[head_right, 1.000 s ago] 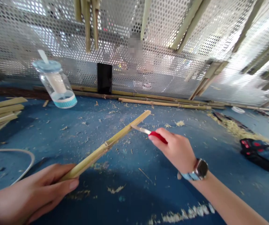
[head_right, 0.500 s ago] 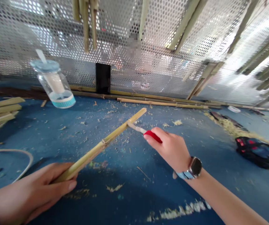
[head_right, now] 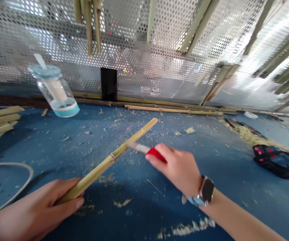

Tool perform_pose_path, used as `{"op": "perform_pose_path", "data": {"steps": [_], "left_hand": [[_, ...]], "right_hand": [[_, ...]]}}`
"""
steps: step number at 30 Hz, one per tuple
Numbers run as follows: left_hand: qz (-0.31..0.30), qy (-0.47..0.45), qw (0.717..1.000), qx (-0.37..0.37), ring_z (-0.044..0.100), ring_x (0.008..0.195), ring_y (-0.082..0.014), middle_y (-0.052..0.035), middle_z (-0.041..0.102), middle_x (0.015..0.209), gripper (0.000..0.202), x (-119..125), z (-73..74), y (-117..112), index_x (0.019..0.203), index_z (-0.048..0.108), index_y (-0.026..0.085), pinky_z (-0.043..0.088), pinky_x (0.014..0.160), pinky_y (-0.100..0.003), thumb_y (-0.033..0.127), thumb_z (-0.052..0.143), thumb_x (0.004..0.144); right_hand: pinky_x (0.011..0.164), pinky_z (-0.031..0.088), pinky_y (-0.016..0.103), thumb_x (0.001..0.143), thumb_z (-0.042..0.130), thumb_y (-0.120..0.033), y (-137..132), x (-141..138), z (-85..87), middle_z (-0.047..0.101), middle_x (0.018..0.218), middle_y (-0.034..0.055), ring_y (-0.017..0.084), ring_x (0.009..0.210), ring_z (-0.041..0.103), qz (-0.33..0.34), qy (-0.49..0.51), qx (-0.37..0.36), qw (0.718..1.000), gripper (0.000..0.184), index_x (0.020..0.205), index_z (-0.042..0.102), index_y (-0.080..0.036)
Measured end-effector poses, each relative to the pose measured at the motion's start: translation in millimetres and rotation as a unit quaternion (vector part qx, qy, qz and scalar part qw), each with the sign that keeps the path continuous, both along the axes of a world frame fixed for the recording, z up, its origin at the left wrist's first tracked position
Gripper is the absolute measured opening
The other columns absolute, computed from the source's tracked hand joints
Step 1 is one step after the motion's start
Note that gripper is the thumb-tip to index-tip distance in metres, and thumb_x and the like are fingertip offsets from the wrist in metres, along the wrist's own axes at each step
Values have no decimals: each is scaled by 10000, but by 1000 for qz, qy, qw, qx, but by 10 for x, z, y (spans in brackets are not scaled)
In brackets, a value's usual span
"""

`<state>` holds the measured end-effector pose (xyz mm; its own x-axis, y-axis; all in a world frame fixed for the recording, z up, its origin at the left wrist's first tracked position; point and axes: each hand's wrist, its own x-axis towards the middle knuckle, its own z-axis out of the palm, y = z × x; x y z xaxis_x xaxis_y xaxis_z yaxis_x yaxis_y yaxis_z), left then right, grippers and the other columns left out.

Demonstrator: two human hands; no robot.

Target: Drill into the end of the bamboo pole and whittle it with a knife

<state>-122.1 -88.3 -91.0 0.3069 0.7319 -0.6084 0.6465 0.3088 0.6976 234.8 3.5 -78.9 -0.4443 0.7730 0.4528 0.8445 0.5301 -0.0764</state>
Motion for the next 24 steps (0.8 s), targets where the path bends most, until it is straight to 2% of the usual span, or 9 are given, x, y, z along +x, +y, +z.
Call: {"op": "perform_pose_path", "data": {"steps": [2, 6, 7, 12, 17, 18, 22, 24], "left_hand": [[15, 7, 1000, -5, 403, 531, -104, 60, 445, 673, 492, -16, -30, -12, 921, 624, 265, 308, 421, -201, 738, 496, 965], [31, -1, 999, -28, 418, 548, -115, 50, 469, 669, 470, 0, 38, 2, 940, 653, 269, 323, 440, -202, 720, 520, 947], [33, -5, 999, -39, 421, 550, -115, 49, 476, 666, 463, 12, 74, 10, 934, 659, 268, 329, 447, -201, 714, 534, 941], [53, -22, 997, -56, 440, 566, -118, 43, 504, 661, 444, 48, 189, 35, 915, 687, 269, 366, 479, -198, 705, 605, 902], [45, -24, 998, -40, 452, 576, -122, 41, 515, 673, 467, 27, 164, 44, 927, 680, 269, 404, 501, -203, 723, 571, 917], [41, -19, 998, -35, 446, 571, -120, 42, 509, 672, 469, 28, 163, 47, 917, 670, 266, 403, 499, -202, 721, 561, 923], [19, 11, 1000, -16, 435, 544, -111, 53, 472, 662, 439, 76, 189, 47, 851, 609, 257, 363, 455, -197, 692, 591, 899], [11, 19, 1000, -1, 434, 524, -112, 59, 439, 639, 436, 118, 192, 39, 819, 567, 254, 347, 439, -203, 684, 587, 883]], "right_hand": [[396, 337, 209, 1089, 345, -683, -32, -26, 16, 666, 575, -7, 91, 393, 550, 18, 0, -14, 1000, 660, 841, 710, -192], [358, 256, 234, 1046, 277, -782, 91, 80, 44, 556, 453, -17, 114, 337, 477, -93, 5, 13, 996, 760, 818, 699, -192], [360, 257, 235, 1044, 280, -785, 104, 98, 45, 555, 452, -16, 116, 339, 480, -101, 7, 10, 995, 759, 819, 697, -192], [413, 340, 218, 1072, 306, -733, 14, 52, 13, 698, 611, 6, 105, 429, 581, -3, 18, -51, 999, 692, 881, 710, -204], [402, 299, 252, 1032, 256, -809, 67, 90, 12, 573, 474, -13, 130, 377, 521, -106, 29, -42, 993, 770, 847, 697, -206], [401, 302, 250, 1035, 254, -805, 58, 82, 15, 571, 473, -15, 128, 375, 519, -102, 33, -50, 993, 769, 845, 695, -205], [429, 349, 232, 1053, 297, -769, 4, 35, 8, 684, 601, 1, 115, 443, 579, -13, 32, -83, 996, 718, 879, 711, -208], [416, 331, 238, 1039, 276, -796, 56, 77, 4, 680, 600, 11, 120, 435, 562, -32, 29, -77, 996, 756, 884, 724, -206]]}}
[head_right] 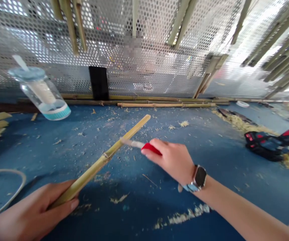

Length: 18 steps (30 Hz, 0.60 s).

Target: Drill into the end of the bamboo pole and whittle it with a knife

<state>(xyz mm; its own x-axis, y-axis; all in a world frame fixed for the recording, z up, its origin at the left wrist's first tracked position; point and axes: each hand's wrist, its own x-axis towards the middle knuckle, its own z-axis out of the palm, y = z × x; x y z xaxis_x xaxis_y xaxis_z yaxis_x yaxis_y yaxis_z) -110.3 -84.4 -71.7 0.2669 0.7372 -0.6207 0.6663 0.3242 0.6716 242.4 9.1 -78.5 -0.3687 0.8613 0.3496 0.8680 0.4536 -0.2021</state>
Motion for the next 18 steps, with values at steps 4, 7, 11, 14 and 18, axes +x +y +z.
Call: {"op": "perform_pose_path", "data": {"steps": [4, 7, 11, 14, 18], "left_hand": [[-8, 48, 998, 47, 434, 470, -122, 63, 400, 591, 424, 73, -17, -7, 783, 498, 258, 315, 418, -232, 664, 486, 901], [-50, 94, 990, 90, 485, 510, -138, 38, 483, 621, 383, 95, -9, 11, 766, 506, 257, 311, 443, -251, 611, 479, 910], [-94, 145, 977, 128, 547, 570, -169, 9, 569, 649, 362, 114, 14, 33, 774, 521, 257, 320, 523, -289, 548, 402, 954], [-114, 182, 966, 142, 609, 618, -198, -13, 629, 675, 342, 132, 12, 14, 776, 523, 259, 322, 581, -318, 511, 389, 964], [-129, 190, 962, 147, 677, 693, -228, -42, 699, 748, 325, 143, 13, -35, 846, 568, 260, 317, 629, -345, 477, 369, 983]], "right_hand": [[377, 247, 252, 988, 231, -871, 97, 97, 22, 562, 473, 5, 128, 367, 466, -111, -3, 40, 993, 850, 803, 716, -198], [405, 300, 237, 1030, 309, -801, -27, 9, 32, 625, 533, 3, 111, 398, 515, -27, 13, 14, 999, 756, 836, 731, -205], [418, 309, 239, 1042, 339, -772, -104, -82, 20, 638, 550, -6, 111, 418, 536, 6, 7, -13, 1000, 708, 848, 732, -216], [394, 277, 250, 1027, 303, -804, -44, -60, 27, 553, 468, -22, 118, 370, 479, -49, 12, -18, 999, 749, 812, 712, -215], [429, 328, 242, 1048, 334, -760, -49, -63, 26, 648, 559, -6, 117, 426, 555, 18, 13, -55, 998, 695, 860, 728, -220]]}}
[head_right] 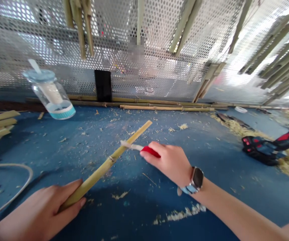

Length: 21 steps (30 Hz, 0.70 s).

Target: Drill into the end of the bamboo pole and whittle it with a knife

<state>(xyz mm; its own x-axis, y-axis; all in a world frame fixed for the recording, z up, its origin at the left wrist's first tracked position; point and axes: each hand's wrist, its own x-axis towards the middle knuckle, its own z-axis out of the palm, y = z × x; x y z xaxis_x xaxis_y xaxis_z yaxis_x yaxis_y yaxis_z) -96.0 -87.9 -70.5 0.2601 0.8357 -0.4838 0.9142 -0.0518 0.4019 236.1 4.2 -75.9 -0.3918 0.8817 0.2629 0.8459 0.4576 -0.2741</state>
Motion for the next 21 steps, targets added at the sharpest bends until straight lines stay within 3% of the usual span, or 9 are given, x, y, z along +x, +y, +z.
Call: {"op": "perform_pose_path", "data": {"steps": [2, 6, 11, 17, 21], "left_hand": [[-8, 9, 1000, -11, 686, 718, -241, -55, 709, 779, 344, 6, 13, -10, 861, 562, 259, 314, 643, -358, 481, 335, 991], [-5, 11, 1000, -22, 678, 733, -249, -59, 705, 800, 356, 26, 49, 1, 864, 541, 258, 312, 652, -364, 500, 311, 988], [8, -12, 999, -28, 648, 702, -229, -42, 672, 766, 349, 14, 50, 2, 818, 504, 256, 321, 639, -353, 508, 317, 971], [25, -20, 999, -12, 622, 671, -197, -21, 657, 732, 362, -33, -19, -12, 796, 508, 256, 316, 609, -329, 532, 361, 980], [11, -1, 1000, -18, 613, 655, -196, -21, 653, 733, 369, -21, -20, -17, 825, 512, 258, 289, 606, -337, 538, 323, 975]], "right_hand": [[429, 320, 246, 1041, 330, -773, 25, 24, -16, 655, 570, 0, 121, 432, 555, -1, -7, 7, 1000, 707, 867, 732, -219], [398, 273, 259, 1007, 279, -836, 93, 79, -34, 555, 469, -10, 132, 375, 485, -85, -15, 53, 995, 786, 812, 710, -210], [433, 351, 236, 1059, 349, -737, -55, -25, -7, 675, 596, -3, 106, 434, 557, 40, 1, 9, 999, 678, 864, 731, -212], [412, 290, 252, 1031, 304, -796, 34, 48, 19, 594, 501, -13, 134, 405, 530, -50, -37, 55, 997, 731, 820, 702, -221], [438, 336, 239, 1059, 319, -747, -15, 30, -18, 679, 599, 2, 120, 448, 578, 15, -29, 42, 999, 691, 853, 716, -221]]}}
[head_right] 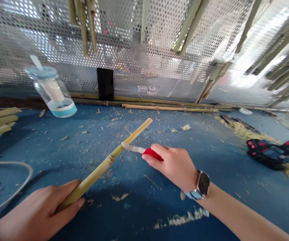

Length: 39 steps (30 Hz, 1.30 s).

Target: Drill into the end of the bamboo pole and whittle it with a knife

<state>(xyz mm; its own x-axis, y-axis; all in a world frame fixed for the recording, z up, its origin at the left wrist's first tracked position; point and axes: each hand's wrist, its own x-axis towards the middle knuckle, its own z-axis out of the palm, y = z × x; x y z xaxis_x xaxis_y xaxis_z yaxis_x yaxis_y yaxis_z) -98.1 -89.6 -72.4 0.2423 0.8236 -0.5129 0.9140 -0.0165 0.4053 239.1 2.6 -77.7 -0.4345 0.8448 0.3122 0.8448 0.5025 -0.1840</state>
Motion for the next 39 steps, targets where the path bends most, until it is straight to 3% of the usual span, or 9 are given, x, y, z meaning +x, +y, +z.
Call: {"op": "perform_pose_path", "data": {"steps": [2, 6, 12, 17, 23, 28, 34, 39], "left_hand": [[2, 6, 1000, 1, 617, 662, -203, -26, 656, 737, 372, 16, 19, 4, 823, 504, 257, 284, 613, -342, 539, 309, 968], [8, 9, 1000, -9, 625, 685, -215, -35, 654, 742, 372, 34, 46, 13, 795, 469, 255, 288, 624, -347, 543, 300, 959], [0, -2, 1000, -12, 652, 705, -230, -40, 667, 759, 380, 10, 26, 24, 843, 505, 255, 296, 638, -356, 533, 288, 982], [4, 0, 1000, -9, 643, 693, -219, -33, 661, 746, 354, 16, 17, 43, 817, 491, 259, 288, 629, -354, 517, 309, 976], [-19, 32, 999, -18, 638, 689, -235, -52, 667, 764, 351, 51, 67, 15, 836, 480, 261, 269, 638, -370, 510, 270, 966], [-13, 31, 999, -2, 671, 732, -256, -59, 683, 789, 357, 47, 87, 17, 856, 492, 263, 284, 657, -376, 504, 262, 983], [-20, 32, 999, -11, 663, 720, -251, -58, 684, 779, 339, 67, 131, 28, 838, 474, 265, 309, 658, -372, 505, 281, 981], [-10, 34, 999, -4, 659, 713, -237, -48, 685, 770, 356, 40, 76, 23, 820, 496, 261, 316, 649, -358, 510, 304, 985]], "right_hand": [[421, 324, 237, 1046, 306, -774, 43, 31, -13, 667, 579, 0, 118, 427, 561, -3, 2, -4, 1000, 721, 857, 726, -219], [380, 269, 250, 1001, 266, -849, 176, 120, 9, 564, 464, -10, 130, 368, 495, -94, 2, 28, 995, 805, 799, 718, -215], [415, 340, 231, 1053, 341, -752, -16, -19, 31, 657, 563, -13, 111, 416, 555, 17, 24, -38, 999, 683, 867, 726, -219], [428, 299, 262, 1039, 320, -776, 53, 16, 24, 595, 505, -17, 140, 417, 541, -53, 1, -20, 998, 700, 846, 710, -228], [438, 311, 256, 1045, 318, -772, -8, -2, 2, 649, 567, -5, 129, 436, 553, -7, -3, -37, 999, 700, 863, 719, -228], [421, 279, 262, 996, 258, -855, 109, 77, 6, 580, 498, -6, 139, 409, 504, -89, -5, 12, 996, 795, 819, 714, -229], [449, 324, 248, 1037, 320, -782, 79, 38, -16, 632, 555, -12, 117, 434, 536, 1, 16, -53, 998, 715, 879, 731, -219], [435, 276, 267, 996, 275, -850, 185, 96, -5, 548, 486, -11, 127, 402, 468, -94, 14, -14, 995, 798, 812, 717, -211]]}}
